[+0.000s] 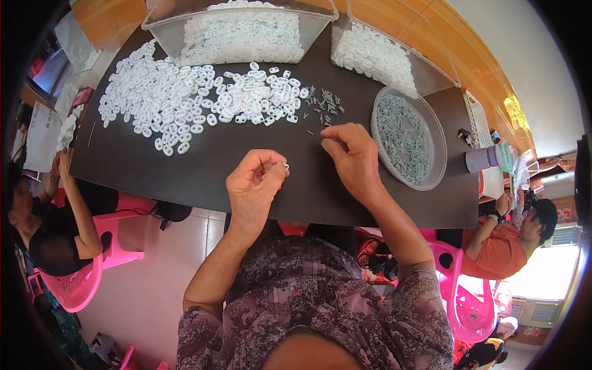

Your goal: Assemble small white plastic components with tiny metal parts at a workbench.

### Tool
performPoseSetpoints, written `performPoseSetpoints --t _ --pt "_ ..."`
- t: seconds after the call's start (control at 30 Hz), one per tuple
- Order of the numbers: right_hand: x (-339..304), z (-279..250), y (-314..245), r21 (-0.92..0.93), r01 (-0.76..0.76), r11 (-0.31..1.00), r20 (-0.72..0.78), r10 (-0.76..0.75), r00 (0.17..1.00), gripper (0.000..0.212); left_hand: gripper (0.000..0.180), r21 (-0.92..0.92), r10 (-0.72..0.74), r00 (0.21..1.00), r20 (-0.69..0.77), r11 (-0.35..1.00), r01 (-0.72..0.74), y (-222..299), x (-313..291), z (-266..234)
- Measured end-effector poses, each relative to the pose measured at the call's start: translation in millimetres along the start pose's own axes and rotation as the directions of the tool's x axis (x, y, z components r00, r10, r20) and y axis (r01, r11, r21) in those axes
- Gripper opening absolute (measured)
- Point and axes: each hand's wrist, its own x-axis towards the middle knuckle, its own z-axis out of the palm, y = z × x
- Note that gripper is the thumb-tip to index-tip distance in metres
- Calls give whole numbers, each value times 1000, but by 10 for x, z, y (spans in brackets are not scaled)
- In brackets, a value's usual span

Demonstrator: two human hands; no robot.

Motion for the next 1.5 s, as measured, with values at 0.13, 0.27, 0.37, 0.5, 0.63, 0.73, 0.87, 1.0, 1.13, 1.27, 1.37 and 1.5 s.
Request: performPoseSetpoints --t 0.13,0.27,0.37,0.5,0.63,0.73,0.87,1.0,1.13,1.27,1.37,1.5 --pt "113 136 62 -149 191 970 -36 -198 979 13 7 -3 -4 1000 4 1000 4 1 2 1" --pt "195 234 71 -237 246 940 -30 -260 965 11 11 11 -14 1000 2 1000 14 -25 -8 -21" --pt "233 242 81 -306 320 897 55 -319 946 11 13 5 -14 999 37 1000 14 -40 -18 -47" --pt "211 214 70 -243 352 904 58 -348 936 11 17 -12 17 999 51 1000 -16 -46 -26 -40" --pt "68 63 -136 38 119 992 133 -123 983 8 17 -66 27 997 74 998 -22 -76 -30 -78" --pt "-32 -25 -293 289 -210 934 287 124 950 9 14 -74 4 996 85 997 2 -43 -41 -70" --pt "-89 -52 -344 465 -290 836 356 124 926 9 14 -39 -38 995 89 998 41 42 -66 -24" --pt "-95 -66 -418 521 -278 807 358 88 929 10 15 3 -27 996 82 1000 27 80 -84 -13" --pt "-91 -79 -475 477 -255 841 350 84 933 11 16 87 -24 997 76 996 18 106 -107 -31" --pt "-114 -49 -466 463 -249 851 351 82 933 12 15 98 17 997 75 995 -25 57 -120 -53" --pt "-108 -57 -499 455 -221 863 326 70 943 13 13 184 13 997 76 982 -27 62 -130 -67" --pt "-116 -38 -478 429 -210 879 341 57 938 13 12 243 33 996 87 969 -53 78 -138 -72"
